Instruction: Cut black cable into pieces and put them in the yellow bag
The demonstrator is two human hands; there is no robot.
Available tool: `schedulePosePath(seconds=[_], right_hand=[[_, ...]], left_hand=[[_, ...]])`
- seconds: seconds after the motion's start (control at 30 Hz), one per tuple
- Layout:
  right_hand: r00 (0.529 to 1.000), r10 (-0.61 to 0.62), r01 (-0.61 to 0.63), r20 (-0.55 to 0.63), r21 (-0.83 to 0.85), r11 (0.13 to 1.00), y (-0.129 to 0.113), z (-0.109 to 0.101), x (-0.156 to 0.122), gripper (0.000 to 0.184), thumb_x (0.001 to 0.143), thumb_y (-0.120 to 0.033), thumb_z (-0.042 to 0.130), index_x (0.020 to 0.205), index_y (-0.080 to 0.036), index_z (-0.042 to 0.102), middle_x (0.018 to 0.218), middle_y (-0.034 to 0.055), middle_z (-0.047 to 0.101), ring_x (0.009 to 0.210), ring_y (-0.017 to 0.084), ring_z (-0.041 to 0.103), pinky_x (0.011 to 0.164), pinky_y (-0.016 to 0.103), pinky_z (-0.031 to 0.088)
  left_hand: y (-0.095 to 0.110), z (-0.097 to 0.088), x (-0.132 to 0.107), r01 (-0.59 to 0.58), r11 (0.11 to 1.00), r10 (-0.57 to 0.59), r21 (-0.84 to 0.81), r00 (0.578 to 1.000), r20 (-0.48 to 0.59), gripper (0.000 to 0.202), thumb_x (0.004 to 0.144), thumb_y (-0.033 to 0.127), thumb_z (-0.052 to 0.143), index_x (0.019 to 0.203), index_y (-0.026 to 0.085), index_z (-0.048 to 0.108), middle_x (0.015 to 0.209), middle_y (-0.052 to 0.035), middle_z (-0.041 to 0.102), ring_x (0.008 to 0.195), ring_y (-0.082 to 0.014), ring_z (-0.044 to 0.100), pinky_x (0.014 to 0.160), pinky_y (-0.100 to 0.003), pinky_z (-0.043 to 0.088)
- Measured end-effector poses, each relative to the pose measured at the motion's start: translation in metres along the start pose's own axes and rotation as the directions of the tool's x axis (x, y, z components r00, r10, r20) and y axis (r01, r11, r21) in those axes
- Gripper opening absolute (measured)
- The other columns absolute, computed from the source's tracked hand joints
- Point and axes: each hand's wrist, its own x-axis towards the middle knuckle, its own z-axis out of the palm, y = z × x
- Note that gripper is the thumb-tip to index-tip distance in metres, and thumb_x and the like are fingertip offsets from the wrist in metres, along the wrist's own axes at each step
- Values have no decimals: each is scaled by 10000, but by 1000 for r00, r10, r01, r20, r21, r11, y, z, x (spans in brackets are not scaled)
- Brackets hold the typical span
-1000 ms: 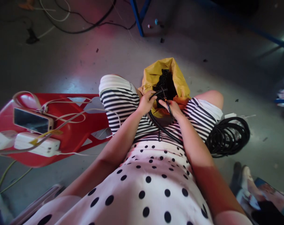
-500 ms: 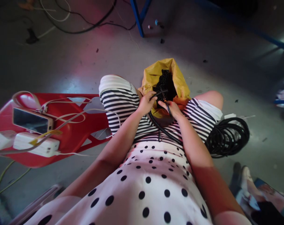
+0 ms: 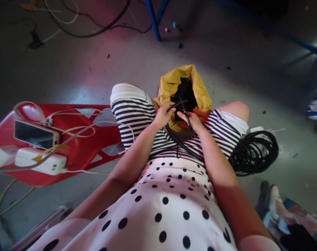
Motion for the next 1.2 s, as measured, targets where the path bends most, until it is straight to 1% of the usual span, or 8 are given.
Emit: schedulePosePath(seconds=[0.23,0.37,0.5,0.7,0.77,0.9,1.07,1.2], right_hand=[[1000,-15,16,14,-8,1000,4,-2,1,629,842,-808,807,732,-212,638,644,14,590,646,178,522,597,302,385],[997,43,-51,-72,-115,992,9,-1,3,656,799,-822,839,668,-223,606,551,20,540,565,196,535,540,317,401],[990,123,-129,-68,-95,987,10,0,3,678,718,-844,885,651,-236,592,499,8,513,435,188,513,441,314,365],[1000,7,-7,2,-39,999,13,-4,2,683,762,-872,828,688,-221,636,571,19,592,570,194,569,517,298,423],[1000,14,-13,12,-56,998,14,-4,4,688,772,-876,820,683,-217,645,586,25,608,576,193,570,524,300,425],[994,112,-112,-6,-27,993,17,-1,8,683,738,-853,877,628,-244,589,498,19,530,431,183,503,422,316,370],[993,100,-102,-69,-29,994,20,1,11,639,721,-789,931,657,-237,616,499,3,489,391,175,492,396,316,369],[990,110,-115,-87,-57,992,17,0,10,674,704,-842,898,666,-239,600,497,-12,479,415,171,500,403,308,363]], left_hand=[[2,-5,1,0,999,6,-42,991,132,393,971,116,594,1315,166,777,1324,-110,805,1288,-254,725,1231,-407,514],[-1,-8,3,-13,1000,14,-7,992,122,409,953,113,599,1310,171,790,1321,-105,812,1310,-264,722,1262,-435,497],[-3,-10,3,-24,999,21,31,996,90,415,946,113,590,1308,167,786,1298,-116,818,1301,-272,726,1261,-463,501],[-1,-10,1,-64,998,58,27,981,183,402,908,98,605,1248,197,793,1205,-81,830,1220,-261,753,1210,-439,545],[-2,-8,0,-62,998,54,33,978,204,386,900,89,610,1216,204,797,1154,-74,828,1186,-259,760,1189,-434,556],[-9,-3,0,-19,999,12,51,992,129,367,907,95,613,1209,210,786,1103,-71,814,1162,-259,753,1167,-440,565],[-13,-1,2,28,998,-32,52,997,76,334,940,131,615,1225,205,774,1166,-85,813,1169,-259,742,1164,-448,561],[-8,-2,3,41,998,-45,50,995,86,342,951,139,612,1253,170,769,1214,-118,809,1201,-276,741,1179,-478,552]])
